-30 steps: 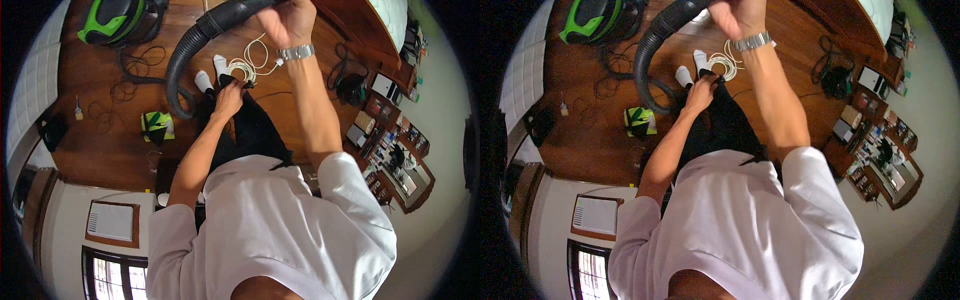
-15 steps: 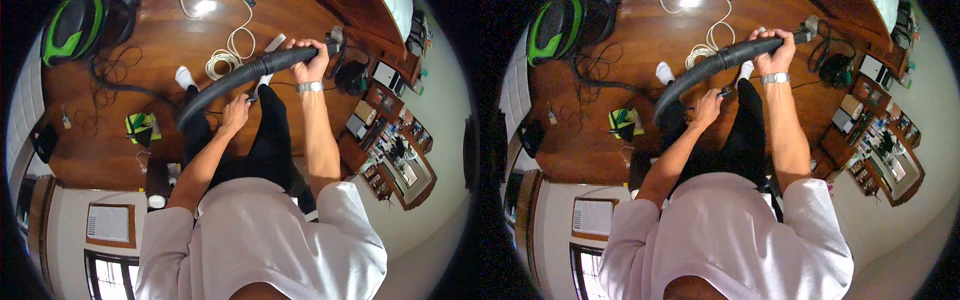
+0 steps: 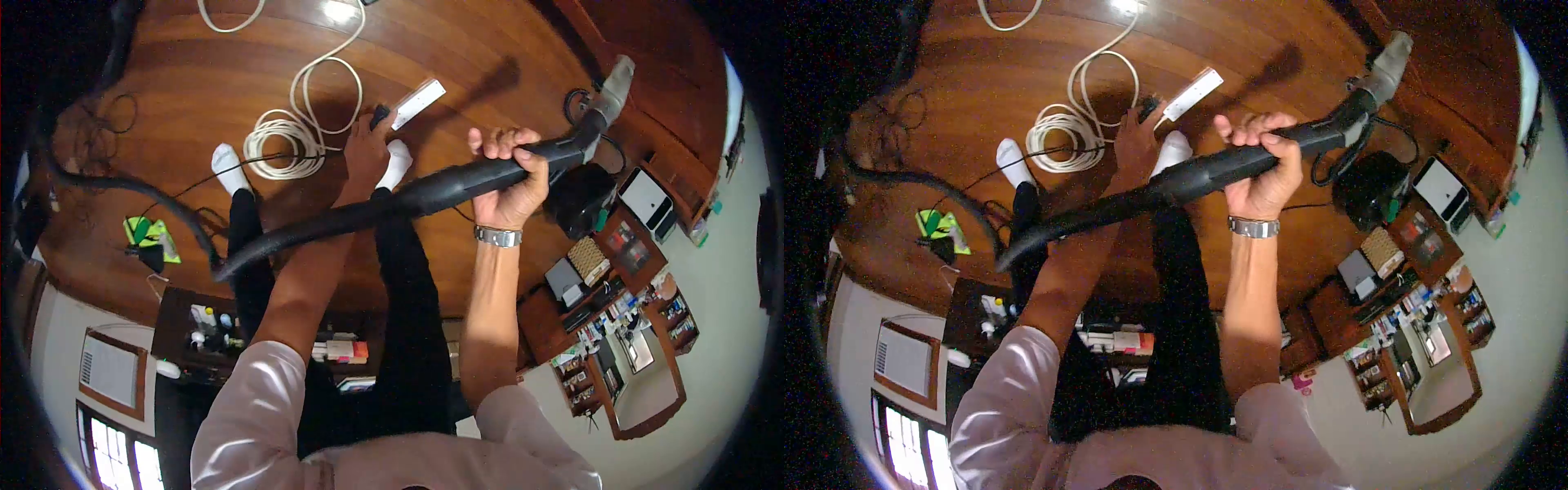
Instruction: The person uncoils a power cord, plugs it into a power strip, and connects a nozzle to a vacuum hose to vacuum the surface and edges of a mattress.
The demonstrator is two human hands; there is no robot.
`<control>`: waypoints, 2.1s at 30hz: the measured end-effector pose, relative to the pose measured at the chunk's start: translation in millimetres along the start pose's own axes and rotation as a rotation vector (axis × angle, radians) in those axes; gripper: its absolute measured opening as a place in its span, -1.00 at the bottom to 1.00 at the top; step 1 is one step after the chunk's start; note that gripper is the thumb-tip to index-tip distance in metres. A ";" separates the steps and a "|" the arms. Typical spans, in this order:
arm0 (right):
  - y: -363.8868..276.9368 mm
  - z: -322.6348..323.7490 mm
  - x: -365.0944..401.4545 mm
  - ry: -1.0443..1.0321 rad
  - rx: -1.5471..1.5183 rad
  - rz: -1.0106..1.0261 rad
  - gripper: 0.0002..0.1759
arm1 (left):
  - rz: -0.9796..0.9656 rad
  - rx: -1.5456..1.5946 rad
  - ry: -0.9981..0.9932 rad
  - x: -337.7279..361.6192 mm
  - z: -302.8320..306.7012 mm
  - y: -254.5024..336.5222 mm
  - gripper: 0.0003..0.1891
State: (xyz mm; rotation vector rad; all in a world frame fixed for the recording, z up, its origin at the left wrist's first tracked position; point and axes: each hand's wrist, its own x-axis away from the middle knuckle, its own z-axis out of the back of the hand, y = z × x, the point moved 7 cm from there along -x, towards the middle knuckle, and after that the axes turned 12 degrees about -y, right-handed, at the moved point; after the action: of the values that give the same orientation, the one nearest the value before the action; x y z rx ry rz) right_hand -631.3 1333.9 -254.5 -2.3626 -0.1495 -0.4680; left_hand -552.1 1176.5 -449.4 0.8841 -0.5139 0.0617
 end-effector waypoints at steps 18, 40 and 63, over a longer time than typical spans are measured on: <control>74.7 269.0 -41.8 0.552 0.380 -0.290 -0.49 | 0.017 -0.175 -0.051 -34.4 -113.8 -42.5 -0.30; 114.1 193.1 -142.8 0.176 0.159 -0.122 -0.21 | -0.165 0.374 0.242 -66.5 -1.5 -40.1 -0.59; 168.5 225.1 -211.4 0.016 0.282 -0.311 -0.16 | -0.137 -0.220 0.326 -123.8 -34.4 -93.7 -0.70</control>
State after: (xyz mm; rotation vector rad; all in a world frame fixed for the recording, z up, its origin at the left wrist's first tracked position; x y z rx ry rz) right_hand -722.4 1365.6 -592.8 -2.0641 -0.5448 -0.5724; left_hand -622.5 1161.7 -591.2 0.6743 -0.1505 0.0230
